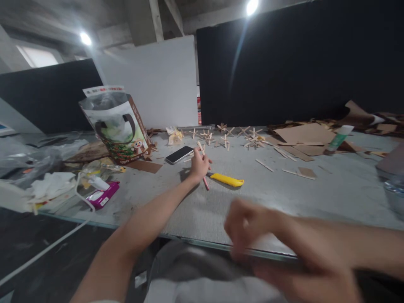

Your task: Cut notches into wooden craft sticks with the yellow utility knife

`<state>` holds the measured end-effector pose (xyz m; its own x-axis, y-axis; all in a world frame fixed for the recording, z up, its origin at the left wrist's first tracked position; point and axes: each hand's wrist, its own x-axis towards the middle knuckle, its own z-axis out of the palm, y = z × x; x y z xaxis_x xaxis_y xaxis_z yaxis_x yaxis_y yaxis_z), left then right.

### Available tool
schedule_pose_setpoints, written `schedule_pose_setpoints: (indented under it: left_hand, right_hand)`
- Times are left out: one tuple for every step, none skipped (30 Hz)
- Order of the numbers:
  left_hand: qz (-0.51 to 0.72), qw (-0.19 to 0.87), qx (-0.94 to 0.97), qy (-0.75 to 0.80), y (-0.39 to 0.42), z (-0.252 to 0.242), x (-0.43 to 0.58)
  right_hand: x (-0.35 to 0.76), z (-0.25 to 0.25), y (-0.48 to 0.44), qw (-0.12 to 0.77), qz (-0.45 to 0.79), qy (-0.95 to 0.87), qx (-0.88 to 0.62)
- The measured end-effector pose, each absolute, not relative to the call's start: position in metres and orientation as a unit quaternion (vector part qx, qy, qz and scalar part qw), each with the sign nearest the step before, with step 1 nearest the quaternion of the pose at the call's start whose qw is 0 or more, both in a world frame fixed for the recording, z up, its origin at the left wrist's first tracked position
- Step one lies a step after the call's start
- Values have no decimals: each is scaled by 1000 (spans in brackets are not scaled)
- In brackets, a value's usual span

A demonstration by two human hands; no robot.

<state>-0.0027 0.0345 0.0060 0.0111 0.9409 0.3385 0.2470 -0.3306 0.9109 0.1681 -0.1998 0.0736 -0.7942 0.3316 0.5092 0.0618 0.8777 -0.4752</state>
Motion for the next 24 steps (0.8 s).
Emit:
schedule_pose_setpoints:
  left_hand:
    - [521,333,629,472,34,6,-3]
    - [522,332,629,471,33,7,-3]
    - [523,331,630,469,32,7,-3]
    - [523,331,631,468,32,7,-3]
    - [523,331,632,467,32,7,-3]
    - [523,331,633,465,32,7,-3]
    - [523,331,635,462,32,7,-3]
    - [523,331,638,459,32,7,-3]
    - [522,331,641,456,33,6,-3]
    - [522,329,644,452,34,6,-3]
    - [521,328,646,450,34,6,-2]
    - [520,327,648,450,35,5,-2]
    - [518,326,650,451,36,5,-2]
    - [517,325,651,450,36,5,-2]
    - [518,326,651,450,37,6,-2]
    - [519,327,649,449,37,6,-1]
    - [521,329,647,448,38,6,-1]
    - [525,331,644,447,38,7,-1]
    - [532,331,640,445,38,7,-1]
    - [539,330,636,444,38,8,-1]
    - [546,327,632,442,38,8,-2]
    - [552,326,629,440,38,9,-2]
    - [556,325,627,438,38,9,-2]
    - [559,326,625,437,38,10,-2]
  right_hand:
    - [164,78,-178,322,208,-915,-130]
    - [162,77,-156,328,183,-914,-151]
    - [162,72,-134,329,151,-915,-178]
    - [164,63,-113,327,112,-915,-209]
    - [167,52,-94,316,72,-913,-248]
    - [171,40,-78,307,24,-908,-284]
    - [176,28,-63,282,-18,-907,-312]
    - [181,17,-52,267,-50,-902,-336]
    - [185,8,-44,253,-62,-900,-351]
    - [189,1,-39,247,-58,-897,-361]
    - [191,-3,-36,247,-52,-895,-368]
    - [193,-6,-35,243,-47,-895,-371]
    - [193,-7,-34,243,-39,-895,-373]
    - [193,-7,-34,245,-31,-894,-375]
    - [192,-7,-34,251,-23,-890,-380]
    - [191,-7,-34,261,-13,-883,-389]
    - [190,-8,-33,276,0,-873,-402]
    - [190,-9,-33,290,13,-861,-417]
    - [189,-10,-33,302,27,-848,-434]
    - [189,-11,-33,309,40,-837,-451]
    - [189,-12,-33,313,52,-826,-466]
    - [190,-12,-34,315,61,-817,-480]
    - [190,-12,-35,318,66,-809,-490]
    - [190,-12,-37,324,67,-803,-496]
